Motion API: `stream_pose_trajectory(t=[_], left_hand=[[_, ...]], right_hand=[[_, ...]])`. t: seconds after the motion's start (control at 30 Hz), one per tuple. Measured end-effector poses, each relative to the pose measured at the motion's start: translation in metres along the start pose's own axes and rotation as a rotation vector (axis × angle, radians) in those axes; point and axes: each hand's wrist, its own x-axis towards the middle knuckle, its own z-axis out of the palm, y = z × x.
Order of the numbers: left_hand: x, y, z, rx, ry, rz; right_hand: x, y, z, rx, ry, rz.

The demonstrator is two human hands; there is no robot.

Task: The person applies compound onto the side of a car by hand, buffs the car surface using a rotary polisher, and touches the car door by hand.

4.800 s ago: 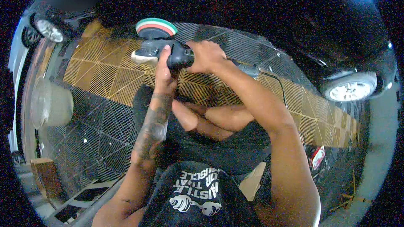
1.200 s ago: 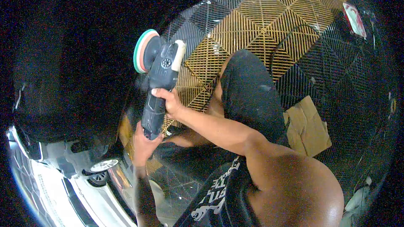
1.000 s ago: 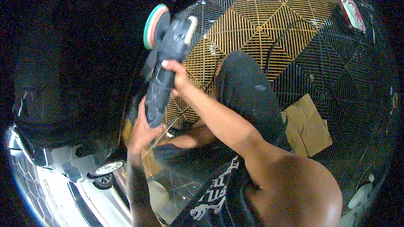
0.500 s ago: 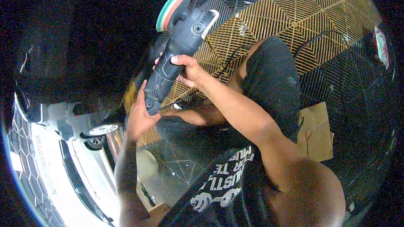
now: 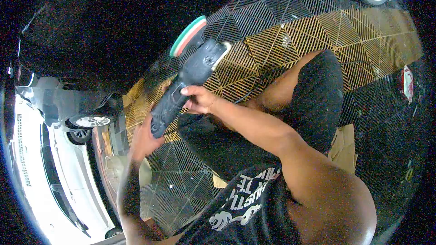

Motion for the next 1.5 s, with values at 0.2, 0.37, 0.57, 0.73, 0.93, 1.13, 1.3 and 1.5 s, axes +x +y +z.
stream_pose_trajectory(t=[0.2, 0.37, 0.57, 0.73, 0.93, 1.13, 1.3, 1.5], left_hand=[[-0.014, -0.092, 0.019, -0.021, -0.067, 0.116], [-0.008, -0.088, 0.022, -0.365, -0.295, 0.104], [0.032, -0.047, 0.024, -0.659, -0.380, 0.094], [0.078, 0.008, 0.023, -0.845, -0.574, 0.152], [0.125, 0.110, 0.005, -0.659, -0.426, 0.322], [0.173, 0.244, -0.011, -0.396, -0.313, 0.558], [0.202, 0.333, -0.010, -0.264, -0.272, 0.635], [0.203, 0.331, -0.001, -0.003, 0.100, 0.691]], right_hand=[[0.013, 0.057, 0.048, -0.167, 0.493, -0.106], [0.010, 0.051, 0.081, -0.180, 0.461, -0.387], [-0.001, -0.002, 0.098, -0.260, 0.567, -0.514], [-0.020, -0.065, 0.097, -0.305, 0.590, -0.628], [-0.046, -0.154, 0.105, -0.205, 0.662, -0.869], [-0.072, -0.269, 0.074, -0.200, 0.700, -1.212], [-0.111, -0.358, 0.062, -0.166, 0.835, -1.148], [-0.117, -0.366, 0.061, -0.227, 0.822, -1.049]])
